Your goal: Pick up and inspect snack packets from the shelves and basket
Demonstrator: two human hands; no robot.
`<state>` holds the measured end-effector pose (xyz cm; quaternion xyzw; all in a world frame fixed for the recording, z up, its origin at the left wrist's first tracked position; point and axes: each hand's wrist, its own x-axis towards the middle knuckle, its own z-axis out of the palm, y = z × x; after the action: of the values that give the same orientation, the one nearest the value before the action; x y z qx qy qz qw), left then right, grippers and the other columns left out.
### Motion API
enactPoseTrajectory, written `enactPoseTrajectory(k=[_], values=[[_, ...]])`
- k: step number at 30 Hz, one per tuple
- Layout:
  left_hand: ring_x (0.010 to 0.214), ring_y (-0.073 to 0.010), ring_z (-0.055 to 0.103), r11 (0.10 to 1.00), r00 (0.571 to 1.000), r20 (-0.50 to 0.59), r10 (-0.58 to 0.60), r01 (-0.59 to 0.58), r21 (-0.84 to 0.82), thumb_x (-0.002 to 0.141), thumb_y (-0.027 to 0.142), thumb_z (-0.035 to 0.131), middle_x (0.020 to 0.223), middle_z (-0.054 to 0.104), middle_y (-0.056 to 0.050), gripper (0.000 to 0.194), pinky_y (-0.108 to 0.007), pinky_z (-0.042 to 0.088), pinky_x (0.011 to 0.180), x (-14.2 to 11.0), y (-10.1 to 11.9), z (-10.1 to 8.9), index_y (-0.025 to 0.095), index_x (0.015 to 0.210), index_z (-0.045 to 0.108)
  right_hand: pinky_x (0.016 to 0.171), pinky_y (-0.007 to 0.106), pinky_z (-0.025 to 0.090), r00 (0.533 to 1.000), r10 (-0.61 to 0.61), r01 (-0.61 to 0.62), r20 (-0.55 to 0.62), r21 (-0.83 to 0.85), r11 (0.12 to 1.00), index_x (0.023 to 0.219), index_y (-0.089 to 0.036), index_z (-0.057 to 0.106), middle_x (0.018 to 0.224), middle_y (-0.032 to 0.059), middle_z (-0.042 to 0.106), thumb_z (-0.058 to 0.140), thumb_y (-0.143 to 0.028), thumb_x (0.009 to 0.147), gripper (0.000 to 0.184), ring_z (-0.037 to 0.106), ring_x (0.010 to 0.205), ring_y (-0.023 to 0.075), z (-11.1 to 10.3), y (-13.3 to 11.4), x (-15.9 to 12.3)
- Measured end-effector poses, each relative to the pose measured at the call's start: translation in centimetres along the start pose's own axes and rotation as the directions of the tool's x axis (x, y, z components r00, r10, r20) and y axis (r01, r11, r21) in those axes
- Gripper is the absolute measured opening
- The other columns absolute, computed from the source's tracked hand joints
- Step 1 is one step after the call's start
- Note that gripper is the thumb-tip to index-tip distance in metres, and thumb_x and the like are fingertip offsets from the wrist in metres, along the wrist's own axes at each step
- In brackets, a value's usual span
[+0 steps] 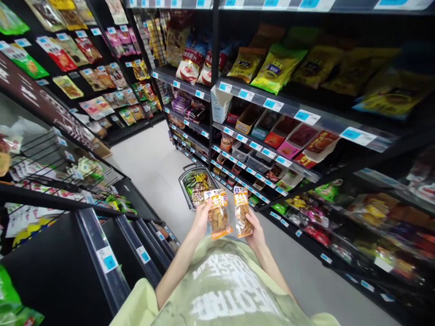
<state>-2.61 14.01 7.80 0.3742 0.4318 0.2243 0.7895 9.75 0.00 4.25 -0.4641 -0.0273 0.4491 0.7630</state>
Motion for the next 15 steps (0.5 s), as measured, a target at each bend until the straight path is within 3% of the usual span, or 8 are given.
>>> enactPoseTrajectory(k=[9, 15], values=[[0.075, -0.0212, 0.066, 0.998, 0.998, 0.004, 0.066, -0.066, 0.022, 0.069, 0.06, 0.072, 0.082, 0.073, -0.01, 0.052, -0.029, 0.049, 0.069, 0.8, -1.1, -0.9, 0.011, 0.085, 0.072, 0.066, 0.027, 0.052, 1.0, -0.008, 0.01, 0.024, -0.078, 0.997, 0.104, -0.025, 0.066, 0.098, 0.0008, 0.072, 0.074, -0.034, 0.075, 0.031, 0.067, 0.078, 0.0182, 0.3, 0.1, 0.0], [0.065, -0.0156, 0.062, 0.996, 0.996, -0.047, 0.071, -0.068, 0.063, 0.07, 0.053, 0.074, 0.077, 0.072, -0.005, 0.04, -0.024, 0.046, 0.061, 1.2, -1.5, -1.0, 0.014, 0.078, 0.07, 0.066, 0.029, 0.051, 0.999, 0.013, -0.009, 0.033, -0.119, 0.993, 0.098, -0.024, 0.065, 0.093, 0.0021, 0.072, 0.076, -0.038, 0.073, 0.031, 0.067, 0.076, 0.0199, 0.9, -0.3, -0.2]])
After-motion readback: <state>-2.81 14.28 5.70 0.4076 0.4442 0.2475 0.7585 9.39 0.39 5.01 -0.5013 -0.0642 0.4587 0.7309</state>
